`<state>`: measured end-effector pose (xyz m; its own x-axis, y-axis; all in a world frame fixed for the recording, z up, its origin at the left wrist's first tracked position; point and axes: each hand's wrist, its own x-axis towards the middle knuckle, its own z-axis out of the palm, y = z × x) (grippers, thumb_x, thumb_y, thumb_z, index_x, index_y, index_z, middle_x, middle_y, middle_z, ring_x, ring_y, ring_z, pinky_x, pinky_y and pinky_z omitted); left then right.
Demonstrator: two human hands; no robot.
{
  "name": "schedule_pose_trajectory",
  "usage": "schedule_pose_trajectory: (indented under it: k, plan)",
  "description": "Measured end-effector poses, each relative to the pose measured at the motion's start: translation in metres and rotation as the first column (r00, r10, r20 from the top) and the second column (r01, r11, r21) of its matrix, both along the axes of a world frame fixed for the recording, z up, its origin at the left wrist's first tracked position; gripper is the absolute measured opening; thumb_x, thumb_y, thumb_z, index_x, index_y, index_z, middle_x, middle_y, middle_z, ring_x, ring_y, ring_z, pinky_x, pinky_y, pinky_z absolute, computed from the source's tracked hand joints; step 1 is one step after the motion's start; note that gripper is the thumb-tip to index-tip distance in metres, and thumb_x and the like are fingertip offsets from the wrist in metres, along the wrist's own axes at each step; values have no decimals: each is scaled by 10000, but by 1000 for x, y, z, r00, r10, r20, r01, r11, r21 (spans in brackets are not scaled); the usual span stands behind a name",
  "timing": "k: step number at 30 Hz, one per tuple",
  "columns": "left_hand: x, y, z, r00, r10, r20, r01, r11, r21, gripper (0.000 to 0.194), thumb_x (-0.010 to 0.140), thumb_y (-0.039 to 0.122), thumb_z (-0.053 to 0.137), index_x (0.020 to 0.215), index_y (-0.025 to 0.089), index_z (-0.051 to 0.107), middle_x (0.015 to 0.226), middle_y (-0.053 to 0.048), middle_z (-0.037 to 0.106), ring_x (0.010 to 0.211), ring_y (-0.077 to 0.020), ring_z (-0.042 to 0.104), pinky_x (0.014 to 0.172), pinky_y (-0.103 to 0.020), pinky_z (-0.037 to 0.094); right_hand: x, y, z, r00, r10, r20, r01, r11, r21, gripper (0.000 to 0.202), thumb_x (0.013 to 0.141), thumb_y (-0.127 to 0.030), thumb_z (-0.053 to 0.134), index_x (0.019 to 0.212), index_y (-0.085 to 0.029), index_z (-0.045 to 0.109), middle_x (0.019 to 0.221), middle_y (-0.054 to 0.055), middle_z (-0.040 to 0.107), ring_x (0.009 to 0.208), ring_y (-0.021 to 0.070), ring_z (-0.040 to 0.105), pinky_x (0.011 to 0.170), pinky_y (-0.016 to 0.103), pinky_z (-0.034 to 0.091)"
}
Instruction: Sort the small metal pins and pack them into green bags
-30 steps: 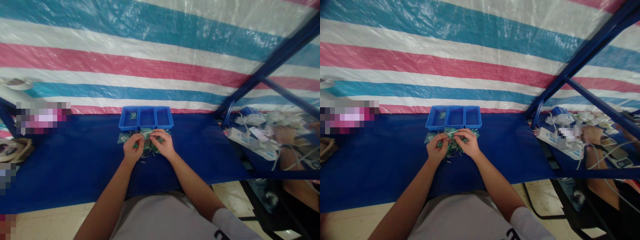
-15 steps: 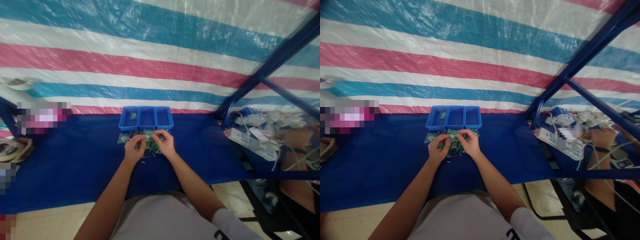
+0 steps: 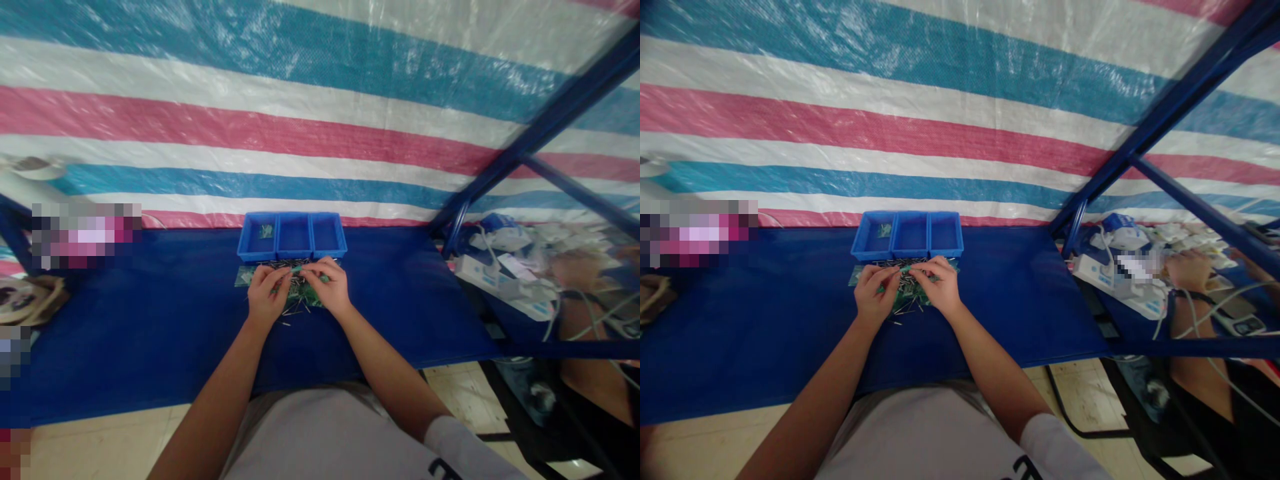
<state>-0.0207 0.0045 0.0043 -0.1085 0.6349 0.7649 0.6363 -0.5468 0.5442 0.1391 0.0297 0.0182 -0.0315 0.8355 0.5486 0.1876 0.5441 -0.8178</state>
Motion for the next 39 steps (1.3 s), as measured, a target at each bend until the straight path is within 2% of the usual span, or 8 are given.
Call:
schedule_pose_trajectory:
  k: [3, 8, 14, 21, 27, 30, 33, 39]
  plan:
    - [0, 0, -2, 1000, -14, -28, 14, 1000, 13, 128, 859, 217, 603, 966, 192, 669, 760, -22, 665, 579, -96, 564, 603, -241, 501, 0, -2, 3, 999, 33, -6, -33, 999, 7, 75, 798, -266, 722, 859, -241, 756, 658, 3, 625, 605, 139, 563, 609, 294, 492]
    - [-1, -2, -2, 999, -35, -12, 35, 999, -22, 119, 854, 238, 596, 950, 184, 639, 886, -57, 703, 619, -106, 607, 634, -262, 525, 1, -4, 9, 998, 53, 16, -53, 998, 26, 151, 768, -292, 751, 913, -252, 742, 884, 56, 717, 832, 195, 652, 752, 345, 536]
    - [0, -2, 0, 996, -75, 42, 74, 997, 23, 133, 823, 180, 626, 956, 180, 634, 983, -68, 688, 624, -90, 596, 629, -256, 524, 0, -1, 5, 1000, 21, 11, -21, 998, 51, 49, 816, -248, 696, 843, -243, 737, 880, 54, 725, 843, 189, 667, 789, 354, 542]
    - [2, 1, 1, 1000, -13, 28, 13, 1000, 13, 62, 851, 196, 592, 884, 169, 637, 897, -65, 681, 616, -87, 588, 602, -244, 514, -2, -1, 1, 999, 47, 17, -47, 999, 2, 67, 823, -263, 675, 800, -221, 721, 817, 54, 717, 776, 178, 661, 664, 308, 536]
    - [0, 3, 5, 993, 108, 45, -108, 994, 8, 79, 860, 223, 585, 878, 175, 644, 884, -55, 690, 700, -115, 626, 647, -256, 518, -2, -2, 3, 999, 41, 6, -41, 999, -5, 119, 834, -252, 661, 934, -234, 723, 833, 45, 731, 746, 169, 661, 673, 310, 542]
    - [-10, 12, 12, 968, 237, 84, -235, 971, -34, 112, 857, 242, 586, 909, 169, 654, 864, -46, 689, 688, -117, 606, 686, -266, 505, -1, -2, 2, 999, 44, -12, -45, 999, -22, 142, 846, -249, 648, 969, -233, 718, 887, 49, 747, 749, 166, 670, 691, 316, 544]
    - [-28, 29, 21, 929, 353, 110, -342, 934, -107, 170, 855, 262, 579, 968, 167, 663, 876, -56, 689, 773, -153, 620, 735, -293, 493, -1, -2, 1, 999, 30, -43, -31, 999, -37, 128, 848, -253, 647, 951, -230, 720, 922, 54, 752, 768, 171, 684, 690, 317, 547]
    - [-60, 66, 30, 919, 367, -142, -393, 833, -390, 156, 744, 219, 635, 882, 201, 707, 785, -75, 720, 799, -259, 619, 802, -440, 425, -2, -2, 2, 999, 32, -29, -32, 999, -22, 96, 845, -253, 648, 895, -225, 724, 890, 54, 747, 787, 177, 686, 680, 310, 545]
